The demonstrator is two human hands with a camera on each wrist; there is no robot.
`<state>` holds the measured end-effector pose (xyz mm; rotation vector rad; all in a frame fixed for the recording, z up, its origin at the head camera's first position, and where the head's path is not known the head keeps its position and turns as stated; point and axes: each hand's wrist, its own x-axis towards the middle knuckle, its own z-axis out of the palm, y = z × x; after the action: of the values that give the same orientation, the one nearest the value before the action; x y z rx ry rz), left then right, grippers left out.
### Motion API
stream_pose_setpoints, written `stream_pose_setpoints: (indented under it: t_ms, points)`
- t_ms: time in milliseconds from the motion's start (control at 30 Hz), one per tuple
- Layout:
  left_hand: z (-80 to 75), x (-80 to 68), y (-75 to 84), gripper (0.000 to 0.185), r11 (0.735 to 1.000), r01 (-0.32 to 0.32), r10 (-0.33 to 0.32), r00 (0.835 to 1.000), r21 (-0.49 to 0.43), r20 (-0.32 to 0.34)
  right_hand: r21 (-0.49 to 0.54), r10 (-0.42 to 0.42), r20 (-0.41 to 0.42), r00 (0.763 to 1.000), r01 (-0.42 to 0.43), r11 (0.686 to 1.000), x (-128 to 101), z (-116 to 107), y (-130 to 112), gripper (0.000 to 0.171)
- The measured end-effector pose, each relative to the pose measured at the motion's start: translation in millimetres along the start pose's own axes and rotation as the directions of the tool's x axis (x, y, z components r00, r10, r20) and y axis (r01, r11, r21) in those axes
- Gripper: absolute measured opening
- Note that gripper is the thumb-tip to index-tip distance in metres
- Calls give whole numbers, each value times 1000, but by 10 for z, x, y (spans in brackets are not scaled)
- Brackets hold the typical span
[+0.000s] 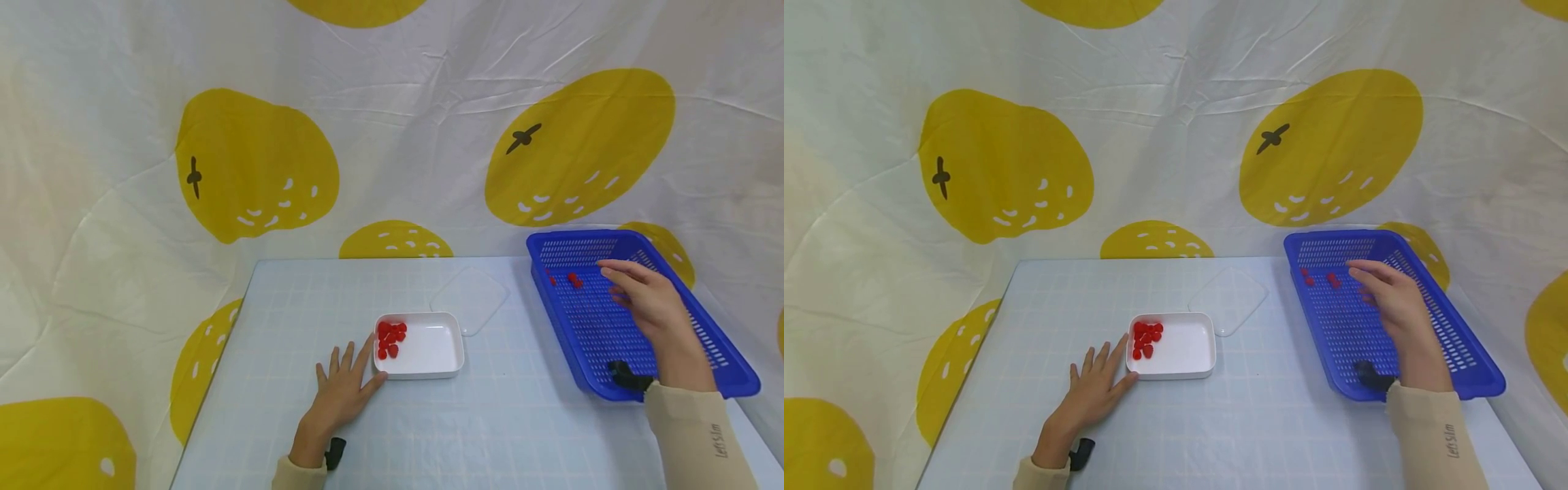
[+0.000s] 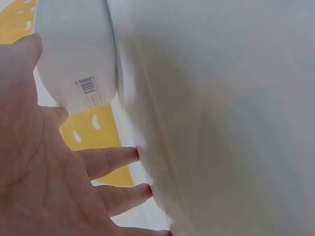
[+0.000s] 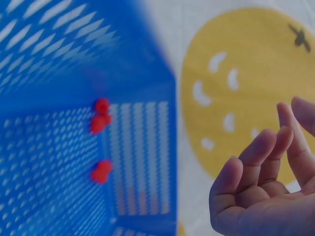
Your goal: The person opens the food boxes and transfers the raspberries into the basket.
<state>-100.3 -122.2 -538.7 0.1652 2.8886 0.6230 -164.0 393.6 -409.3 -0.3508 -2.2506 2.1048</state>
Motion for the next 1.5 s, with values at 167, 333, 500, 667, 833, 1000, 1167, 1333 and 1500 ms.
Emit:
stream_pose_setpoints:
  t_ms: [167, 333, 500, 667, 833, 1000, 1167, 1333, 1500]
  points:
    - [5, -5, -2, 84, 1000, 3, -3, 1000, 4, 2, -30, -78, 66, 995, 81, 996, -70, 240, -133, 28]
    - [19, -5, -15, 85, 1000, 4, -4, 1000, 8, -2, -90, -146, 149, 978, 161, 983, -107, 593, -197, 28]
    - [28, 2, -21, 84, 1000, -1, 1, 1000, 5, 0, -146, -195, 239, 951, 234, 961, -128, 981, -179, 30]
    - [30, 10, -15, 84, 1000, -3, 3, 1000, 3, 6, -172, -184, 296, 937, 242, 955, -135, 1338, -137, 32]
    - [23, 11, -10, 84, 1000, 5, -5, 1000, 6, 13, -155, -164, 365, 917, 233, 960, -127, 1679, -53, 34]
    - [25, 12, -8, 84, 1000, 8, -8, 1000, 8, 7, -116, -140, 433, 891, 209, 971, -138, 2015, 80, 30]
    - [31, 13, -4, 84, 1000, 7, -7, 1000, 7, 1, -126, -100, 487, 868, 182, 975, -169, 2301, 205, 26]
    - [29, 21, -4, 85, 1000, 13, -13, 1000, 11, 6, -120, -82, 534, 842, 172, 978, -199, 2523, 357, 25]
    - [24, 26, -13, 84, 1000, 7, -7, 1000, 6, 9, -126, -55, 574, 817, 154, 980, -239, 2676, 530, 27]
